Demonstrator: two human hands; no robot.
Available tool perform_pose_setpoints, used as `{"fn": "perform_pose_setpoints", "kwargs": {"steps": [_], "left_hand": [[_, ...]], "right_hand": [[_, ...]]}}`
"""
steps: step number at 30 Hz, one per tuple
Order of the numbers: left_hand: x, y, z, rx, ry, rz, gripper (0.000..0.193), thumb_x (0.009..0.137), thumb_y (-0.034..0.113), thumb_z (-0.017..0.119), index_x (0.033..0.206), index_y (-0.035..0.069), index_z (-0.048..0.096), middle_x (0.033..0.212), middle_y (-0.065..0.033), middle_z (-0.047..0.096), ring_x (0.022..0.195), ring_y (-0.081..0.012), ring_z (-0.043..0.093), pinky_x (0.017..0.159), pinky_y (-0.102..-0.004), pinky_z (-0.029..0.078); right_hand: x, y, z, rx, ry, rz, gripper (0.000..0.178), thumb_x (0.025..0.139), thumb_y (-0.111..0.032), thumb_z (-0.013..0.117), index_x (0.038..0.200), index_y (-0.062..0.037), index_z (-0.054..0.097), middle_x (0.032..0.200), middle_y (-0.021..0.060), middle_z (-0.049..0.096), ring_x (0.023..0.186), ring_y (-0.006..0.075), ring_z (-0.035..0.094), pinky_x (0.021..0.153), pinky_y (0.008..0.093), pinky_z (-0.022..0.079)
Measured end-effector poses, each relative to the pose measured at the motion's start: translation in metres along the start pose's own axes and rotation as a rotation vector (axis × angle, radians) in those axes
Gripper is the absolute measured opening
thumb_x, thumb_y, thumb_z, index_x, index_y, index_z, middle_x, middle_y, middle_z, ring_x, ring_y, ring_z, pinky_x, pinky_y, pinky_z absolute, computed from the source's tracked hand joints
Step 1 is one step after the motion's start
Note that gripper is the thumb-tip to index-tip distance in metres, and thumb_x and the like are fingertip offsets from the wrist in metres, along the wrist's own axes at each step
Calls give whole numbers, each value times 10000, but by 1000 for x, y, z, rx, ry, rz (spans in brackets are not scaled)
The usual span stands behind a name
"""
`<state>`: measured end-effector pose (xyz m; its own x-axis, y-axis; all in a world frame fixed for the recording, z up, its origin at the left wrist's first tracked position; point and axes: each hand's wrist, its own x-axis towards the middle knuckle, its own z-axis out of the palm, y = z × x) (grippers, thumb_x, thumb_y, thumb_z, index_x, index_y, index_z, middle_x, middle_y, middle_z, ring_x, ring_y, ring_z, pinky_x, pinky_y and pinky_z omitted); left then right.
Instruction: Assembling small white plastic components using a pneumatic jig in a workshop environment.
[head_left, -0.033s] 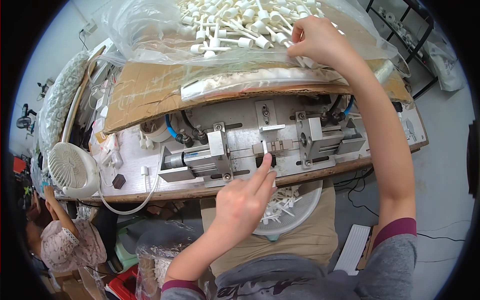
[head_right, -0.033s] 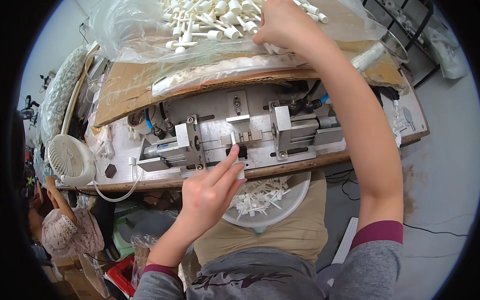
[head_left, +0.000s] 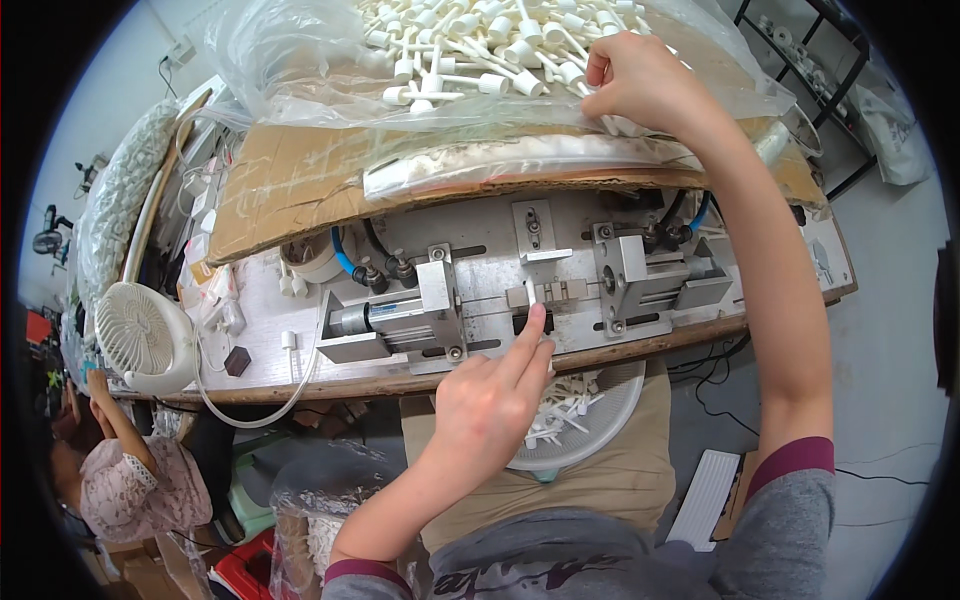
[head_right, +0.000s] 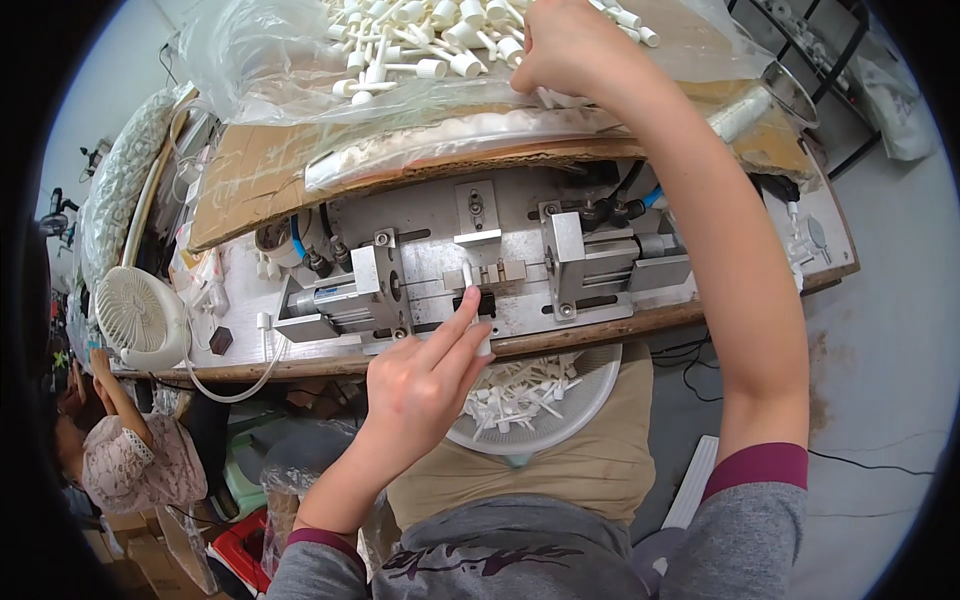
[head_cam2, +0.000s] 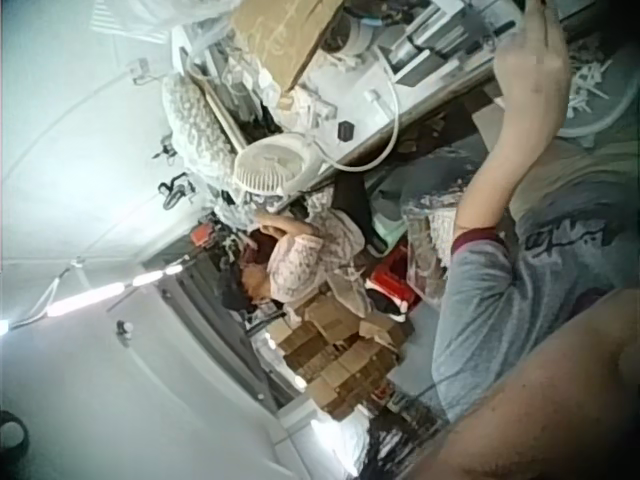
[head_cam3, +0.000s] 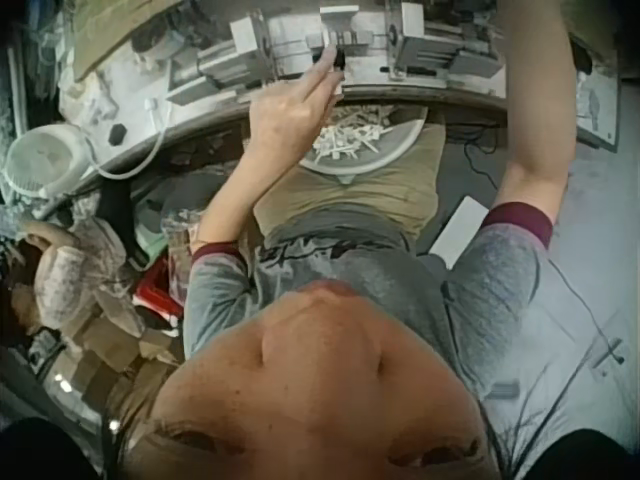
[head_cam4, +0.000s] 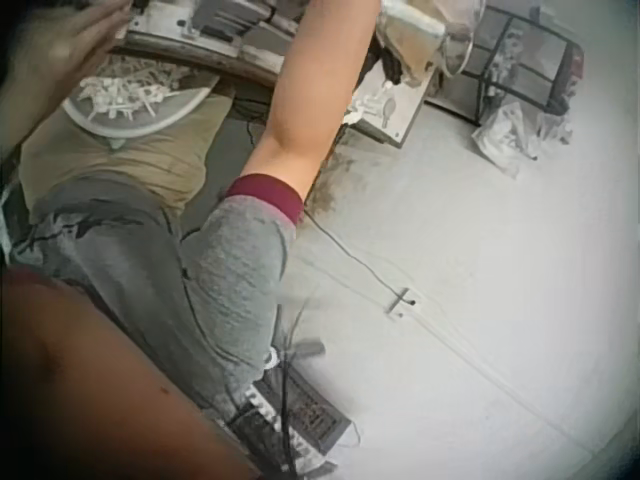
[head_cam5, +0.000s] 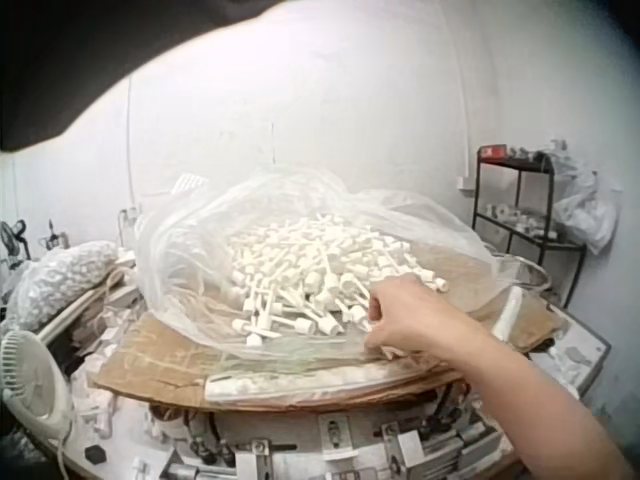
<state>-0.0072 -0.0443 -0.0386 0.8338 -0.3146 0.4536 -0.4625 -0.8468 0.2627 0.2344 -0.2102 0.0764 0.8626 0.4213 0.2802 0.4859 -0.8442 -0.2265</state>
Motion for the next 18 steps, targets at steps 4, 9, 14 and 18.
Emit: {"fn": "perform_pose_setpoints", "kwargs": {"steps": [4,9,14,18], "left_hand": [[10,-7,3,13,28,19,256,719,130,756,956,54,697,1213,-92,653,522,-166,572,519,-265,461],[8,-8,4,-12,37,-21,246,713,154,772,938,82,705,1192,-69,667,510,-182,559,514,-270,455],[18,-10,-10,-320,57,-88,402,717,115,803,1093,57,671,1247,-120,630,684,-155,643,638,-277,532],[33,2,-22,-822,326,-273,574,681,42,834,1211,35,614,1315,-164,562,936,-191,671,815,-317,580]], "right_hand": [[-6,13,14,102,135,-128,304,649,-173,701,890,8,666,757,93,635,696,195,602,640,328,483],[-26,-4,-8,400,134,-27,242,787,-217,718,924,-19,692,698,13,586,602,82,533,554,250,421],[-76,-17,-10,1095,114,21,252,903,-238,663,982,0,675,676,3,584,526,57,512,465,189,383],[-129,-47,11,1724,-137,169,253,939,-182,611,1049,45,629,774,69,638,540,60,571,407,192,431]]}}
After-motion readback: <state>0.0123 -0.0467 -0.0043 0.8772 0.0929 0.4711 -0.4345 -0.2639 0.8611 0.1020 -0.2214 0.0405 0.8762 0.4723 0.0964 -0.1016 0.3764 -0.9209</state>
